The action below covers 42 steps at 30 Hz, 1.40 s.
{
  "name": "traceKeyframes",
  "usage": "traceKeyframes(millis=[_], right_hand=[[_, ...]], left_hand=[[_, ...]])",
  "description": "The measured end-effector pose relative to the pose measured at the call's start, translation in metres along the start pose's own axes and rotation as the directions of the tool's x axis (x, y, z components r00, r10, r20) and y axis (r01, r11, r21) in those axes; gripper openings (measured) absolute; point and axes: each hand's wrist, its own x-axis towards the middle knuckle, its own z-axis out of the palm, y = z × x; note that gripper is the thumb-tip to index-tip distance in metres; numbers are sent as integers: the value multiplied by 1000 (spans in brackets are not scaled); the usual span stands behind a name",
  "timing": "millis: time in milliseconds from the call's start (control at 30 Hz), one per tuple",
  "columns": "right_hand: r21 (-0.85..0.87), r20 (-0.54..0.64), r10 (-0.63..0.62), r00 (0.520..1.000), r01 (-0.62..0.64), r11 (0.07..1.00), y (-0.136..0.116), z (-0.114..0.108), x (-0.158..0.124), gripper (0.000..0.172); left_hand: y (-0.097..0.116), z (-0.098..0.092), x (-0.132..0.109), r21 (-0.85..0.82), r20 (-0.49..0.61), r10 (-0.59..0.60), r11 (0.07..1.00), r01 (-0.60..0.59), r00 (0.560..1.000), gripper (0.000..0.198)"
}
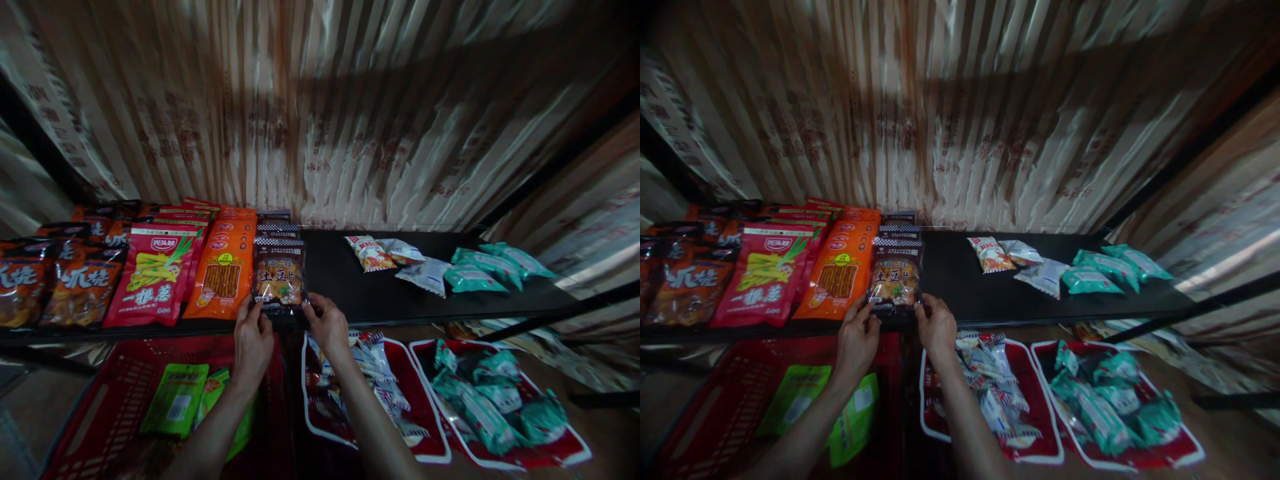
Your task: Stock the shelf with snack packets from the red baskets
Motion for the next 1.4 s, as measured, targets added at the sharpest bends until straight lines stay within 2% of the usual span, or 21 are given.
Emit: traceKeyframes(millis=[267, 533, 700, 833, 933, 1133, 1267, 1400], right_hand=[[-4, -34, -12, 999, 12, 1000, 1, 1, -3, 29], [12, -35, 4, 999, -4, 1000, 3, 0, -3, 34], [21, -70, -35, 997, 36, 999, 4, 2, -3, 35], [16, -110, -79, 991, 82, 997, 6, 2, -4, 36], [21, -148, -128, 981, 132, 991, 6, 2, -5, 35], [-10, -265, -335, 904, 345, 939, 3, 5, -6, 30], [-16, -240, -413, 879, 422, 907, 0, 9, -7, 32], [7, -191, -428, 883, 438, 899, 1, 12, -8, 34]], left_hand=[[3, -2, -6, 71, 11, 31, 997, -32, 999, 40], [7, -3, -10, 80, 6, 71, 994, -71, 997, 38], [16, -8, -23, 161, 41, 205, 965, -208, 978, 38], [25, -10, -37, 315, 129, 351, 872, -374, 927, 39], [28, -11, -39, 365, 160, 422, 815, -450, 893, 41], [22, -7, -29, 391, 229, 412, 791, -471, 882, 45], [15, -4, -27, 403, 259, 391, 787, -467, 883, 45], [13, -4, -29, 407, 278, 367, 792, -455, 888, 44]])
